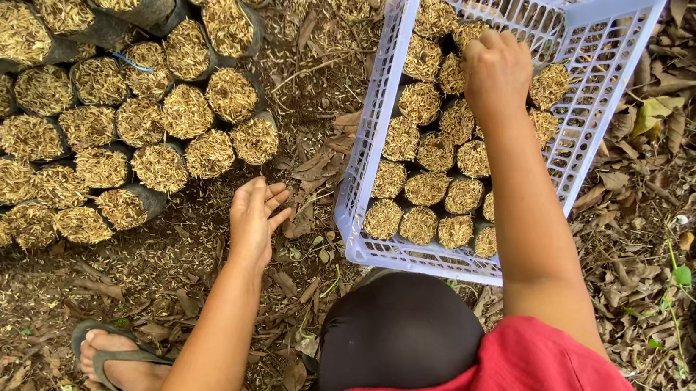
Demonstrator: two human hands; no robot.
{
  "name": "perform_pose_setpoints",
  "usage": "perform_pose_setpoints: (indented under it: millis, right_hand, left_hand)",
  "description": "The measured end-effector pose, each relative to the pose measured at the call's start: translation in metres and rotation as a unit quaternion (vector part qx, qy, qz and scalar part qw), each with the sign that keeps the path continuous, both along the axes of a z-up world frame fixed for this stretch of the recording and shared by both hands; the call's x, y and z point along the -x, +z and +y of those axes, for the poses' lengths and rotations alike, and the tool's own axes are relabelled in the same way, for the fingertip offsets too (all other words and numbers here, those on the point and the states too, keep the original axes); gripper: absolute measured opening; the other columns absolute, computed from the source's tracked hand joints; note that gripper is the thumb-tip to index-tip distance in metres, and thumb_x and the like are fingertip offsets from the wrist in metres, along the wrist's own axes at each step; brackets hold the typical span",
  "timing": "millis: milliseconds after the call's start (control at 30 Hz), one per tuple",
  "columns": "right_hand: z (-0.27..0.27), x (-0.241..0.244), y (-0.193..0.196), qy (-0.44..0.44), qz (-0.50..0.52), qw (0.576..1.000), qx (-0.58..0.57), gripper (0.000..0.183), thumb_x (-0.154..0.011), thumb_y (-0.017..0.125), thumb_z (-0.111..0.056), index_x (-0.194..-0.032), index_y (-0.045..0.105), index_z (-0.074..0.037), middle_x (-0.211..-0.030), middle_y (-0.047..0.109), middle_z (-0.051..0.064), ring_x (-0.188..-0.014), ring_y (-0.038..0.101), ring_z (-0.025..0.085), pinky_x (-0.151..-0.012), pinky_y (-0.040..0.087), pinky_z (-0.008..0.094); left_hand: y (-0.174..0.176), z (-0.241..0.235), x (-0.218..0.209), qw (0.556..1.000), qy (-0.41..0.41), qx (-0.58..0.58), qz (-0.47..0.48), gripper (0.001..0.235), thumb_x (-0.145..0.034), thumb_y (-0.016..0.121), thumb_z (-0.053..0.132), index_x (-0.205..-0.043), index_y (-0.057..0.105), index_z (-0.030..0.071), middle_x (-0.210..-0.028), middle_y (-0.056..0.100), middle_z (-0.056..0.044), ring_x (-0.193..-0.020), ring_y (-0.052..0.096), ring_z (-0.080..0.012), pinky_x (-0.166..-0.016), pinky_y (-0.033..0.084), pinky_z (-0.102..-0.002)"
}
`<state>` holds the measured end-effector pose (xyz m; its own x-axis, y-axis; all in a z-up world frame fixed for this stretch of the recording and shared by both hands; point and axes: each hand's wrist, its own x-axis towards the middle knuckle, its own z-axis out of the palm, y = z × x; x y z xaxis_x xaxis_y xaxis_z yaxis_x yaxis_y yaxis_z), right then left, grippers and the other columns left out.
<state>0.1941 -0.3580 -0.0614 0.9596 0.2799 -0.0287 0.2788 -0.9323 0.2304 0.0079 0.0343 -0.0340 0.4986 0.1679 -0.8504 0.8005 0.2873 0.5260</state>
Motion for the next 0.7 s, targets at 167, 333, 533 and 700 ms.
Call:
perform_pose_setpoints:
  millis: [167, 333, 533, 700]
  right_hand:
    - [-0.005, 0.008, -0.004, 0.024, -0.076, 0.996, -0.032, 0.009, -0.096, 0.076, -0.013, -0.089, 0.072, -0.01, -0.095, 0.07, 0.005, -0.091, 0.064, 0.021, -0.08, 0.047, 0.036]
    - [-0.009, 0.014, 0.014, -0.023, -0.099, 0.988, -0.113, 0.008, -0.093, 0.08, -0.012, -0.093, 0.072, -0.01, -0.099, 0.07, 0.006, -0.096, 0.064, 0.022, -0.081, 0.045, 0.039]
    - [-0.014, 0.025, 0.06, -0.028, -0.129, 0.982, -0.132, 0.01, -0.092, 0.081, -0.009, -0.095, 0.072, -0.009, -0.104, 0.068, 0.007, -0.105, 0.062, 0.027, -0.089, 0.044, 0.042]
    - [0.002, 0.04, 0.127, 0.03, -0.136, 0.984, -0.107, 0.012, -0.092, 0.077, -0.007, -0.099, 0.067, -0.01, -0.112, 0.067, 0.007, -0.109, 0.061, 0.027, -0.1, 0.043, 0.042]
  left_hand:
    - [0.002, -0.004, 0.0, 0.999, -0.028, 0.012, -0.031, 0.038, -0.106, 0.042, 0.028, -0.135, 0.048, 0.005, -0.125, 0.063, -0.016, -0.12, 0.064, -0.0251, -0.099, 0.057, -0.042]
    - [-0.001, 0.0, 0.005, 0.998, -0.045, 0.007, -0.037, 0.039, -0.106, 0.042, 0.029, -0.136, 0.049, 0.005, -0.125, 0.064, -0.015, -0.119, 0.065, -0.0246, -0.099, 0.057, -0.041]
    - [-0.004, -0.001, 0.007, 0.997, -0.059, 0.01, -0.056, 0.037, -0.105, 0.044, 0.026, -0.135, 0.05, 0.005, -0.124, 0.066, -0.015, -0.118, 0.066, -0.0248, -0.097, 0.057, -0.04]
    - [-0.004, -0.004, 0.002, 0.982, -0.143, -0.061, -0.106, 0.037, -0.1, 0.052, 0.024, -0.132, 0.052, 0.006, -0.119, 0.072, -0.008, -0.109, 0.07, -0.0208, -0.09, 0.058, -0.037]
